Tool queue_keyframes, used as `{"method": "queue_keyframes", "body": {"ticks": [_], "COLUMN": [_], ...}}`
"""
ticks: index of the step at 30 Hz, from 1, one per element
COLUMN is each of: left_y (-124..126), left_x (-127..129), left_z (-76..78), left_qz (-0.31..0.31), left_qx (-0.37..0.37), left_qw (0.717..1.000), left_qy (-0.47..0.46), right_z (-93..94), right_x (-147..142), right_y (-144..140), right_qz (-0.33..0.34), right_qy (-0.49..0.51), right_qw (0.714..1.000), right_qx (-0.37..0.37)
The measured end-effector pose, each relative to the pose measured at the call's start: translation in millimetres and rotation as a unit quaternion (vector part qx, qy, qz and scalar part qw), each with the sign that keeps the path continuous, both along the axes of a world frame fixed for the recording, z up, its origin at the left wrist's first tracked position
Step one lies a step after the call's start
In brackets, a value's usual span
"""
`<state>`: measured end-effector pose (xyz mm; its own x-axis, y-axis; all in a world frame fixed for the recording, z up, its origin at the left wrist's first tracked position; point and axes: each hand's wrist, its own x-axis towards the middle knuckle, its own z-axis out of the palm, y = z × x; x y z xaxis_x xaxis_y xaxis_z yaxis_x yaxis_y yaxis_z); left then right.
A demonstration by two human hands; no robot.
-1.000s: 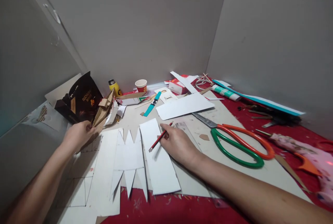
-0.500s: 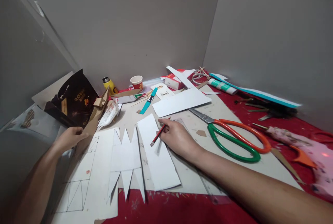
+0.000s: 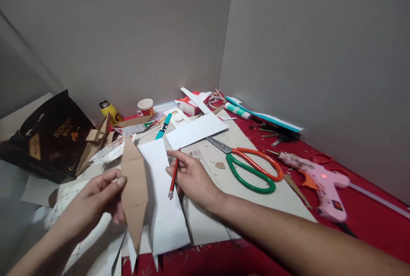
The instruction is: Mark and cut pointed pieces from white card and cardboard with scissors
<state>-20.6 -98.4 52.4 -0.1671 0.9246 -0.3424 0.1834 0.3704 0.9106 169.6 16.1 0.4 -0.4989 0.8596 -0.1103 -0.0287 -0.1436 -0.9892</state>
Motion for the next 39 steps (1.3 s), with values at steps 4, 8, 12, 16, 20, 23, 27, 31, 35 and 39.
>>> {"method": "queue_keyframes", "body": {"ticks": [4, 8, 12, 16, 20, 23, 27, 31, 35, 39], "left_y": [13, 18, 20, 22, 24, 25, 27, 28, 27, 31], "left_x": [25, 30, 34, 38, 41, 44, 45, 45, 43, 34], "left_z": [-5.5, -13.3, -24.6, -31.1, -32.6, -33.2, -33.7, -34.7, -36.3, -28.8], "left_qz": [-0.017, 0.021, 0.052, 0.056, 0.044, 0.033, 0.029, 0.033, 0.048, 0.107], "left_qx": [0.02, 0.083, 0.142, 0.174, 0.181, 0.186, 0.187, 0.183, 0.182, 0.192], "left_qw": [0.999, 0.985, 0.956, 0.924, 0.904, 0.895, 0.894, 0.904, 0.923, 0.946], "left_qy": [0.048, 0.149, 0.252, 0.337, 0.384, 0.404, 0.407, 0.385, 0.335, 0.237], "right_z": [-0.3, 1.3, 1.8, 0.4, 0.9, 3.9, 7.9, 5.9, -0.1, -1.5], "right_x": [0, 0, 0, 0, 0, 1, 2, 3, 3, 4], "right_y": [-3, -2, -2, -2, -2, -4, -6, -5, -3, -3], "right_qz": [-0.006, -0.008, 0.005, 0.005, 0.001, 0.009, 0.005, -0.002, -0.01, -0.005], "right_qy": [0.06, 0.082, 0.085, 0.109, 0.121, 0.138, 0.147, 0.145, 0.128, 0.115], "right_qw": [0.998, 0.996, 0.994, 0.991, 0.99, 0.988, 0.988, 0.988, 0.991, 0.993], "right_qx": [-0.028, -0.044, -0.066, -0.071, -0.074, -0.073, -0.055, -0.046, -0.039, -0.016]}}
